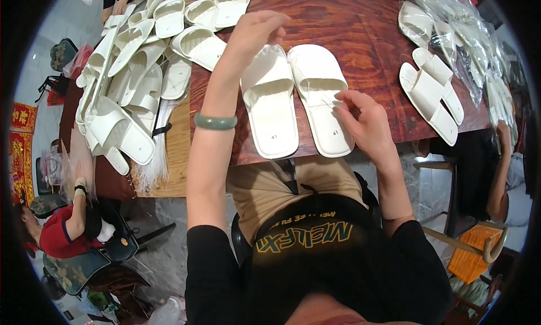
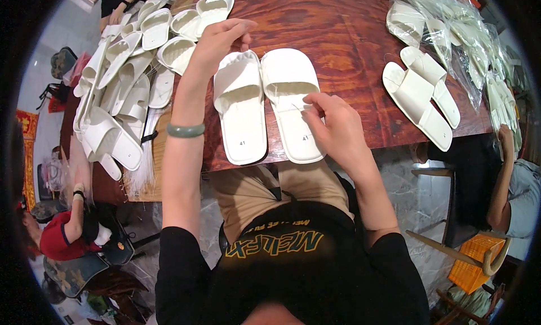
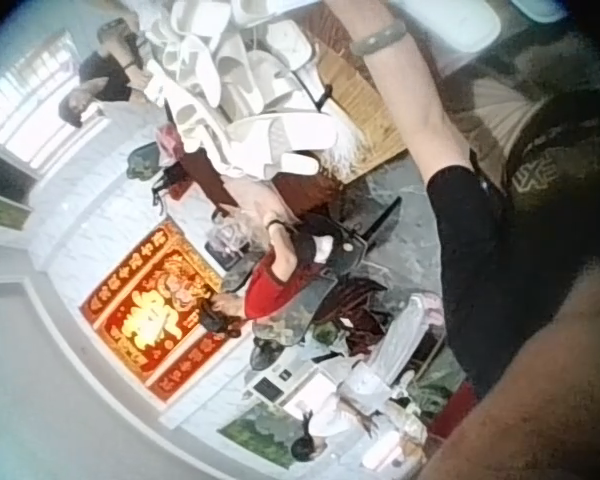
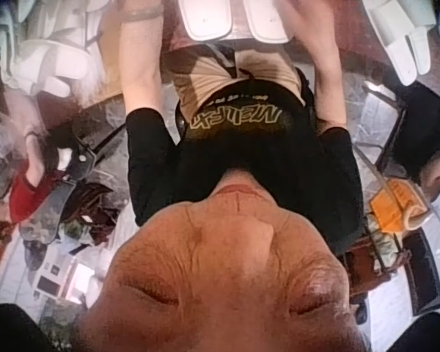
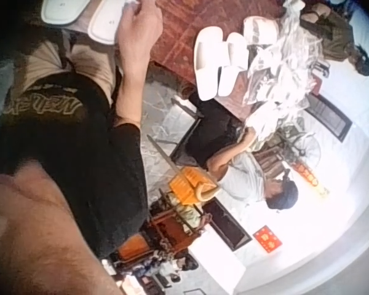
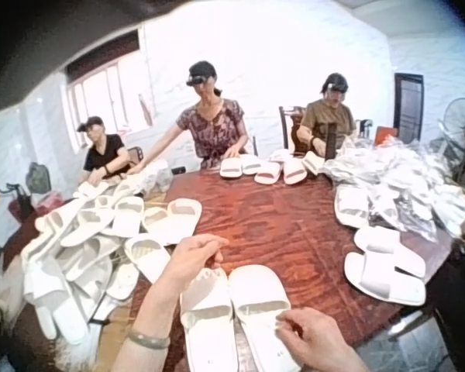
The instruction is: Trimming and inspecting white slippers at a manufacturing table.
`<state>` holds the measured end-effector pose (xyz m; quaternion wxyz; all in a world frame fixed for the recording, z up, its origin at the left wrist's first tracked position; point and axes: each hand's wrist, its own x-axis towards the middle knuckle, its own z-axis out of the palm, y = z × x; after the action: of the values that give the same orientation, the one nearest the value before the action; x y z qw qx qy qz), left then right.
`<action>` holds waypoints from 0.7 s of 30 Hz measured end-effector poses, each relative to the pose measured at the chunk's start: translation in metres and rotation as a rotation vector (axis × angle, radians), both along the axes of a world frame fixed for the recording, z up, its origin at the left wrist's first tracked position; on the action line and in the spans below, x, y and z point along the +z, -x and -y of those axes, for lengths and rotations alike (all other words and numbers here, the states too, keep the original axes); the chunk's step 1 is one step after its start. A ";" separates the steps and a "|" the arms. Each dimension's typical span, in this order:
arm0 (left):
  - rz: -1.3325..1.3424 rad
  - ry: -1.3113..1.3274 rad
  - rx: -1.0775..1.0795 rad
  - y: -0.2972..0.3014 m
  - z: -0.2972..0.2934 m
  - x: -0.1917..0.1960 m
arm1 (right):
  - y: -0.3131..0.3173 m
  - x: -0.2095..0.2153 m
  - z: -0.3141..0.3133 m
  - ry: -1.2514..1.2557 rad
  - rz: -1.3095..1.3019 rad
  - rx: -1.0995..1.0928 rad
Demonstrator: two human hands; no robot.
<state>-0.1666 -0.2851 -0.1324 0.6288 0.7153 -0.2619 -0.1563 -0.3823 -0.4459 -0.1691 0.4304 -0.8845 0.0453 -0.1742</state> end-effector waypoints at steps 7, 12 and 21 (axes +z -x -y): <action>0.184 0.018 0.043 -0.021 0.021 0.001 | -0.023 -0.001 -0.003 0.205 0.020 -0.047; 0.169 -0.488 -0.303 -0.025 0.036 -0.021 | -0.042 -0.002 -0.015 0.348 0.059 -0.102; -0.195 -0.478 -0.643 -0.027 0.019 -0.022 | -0.042 0.002 -0.032 0.450 0.107 -0.210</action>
<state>-0.1391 -0.3043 -0.1544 0.3861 0.7047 -0.3675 -0.4682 -0.3407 -0.4140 -0.1671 0.2040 -0.9379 0.0741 -0.2705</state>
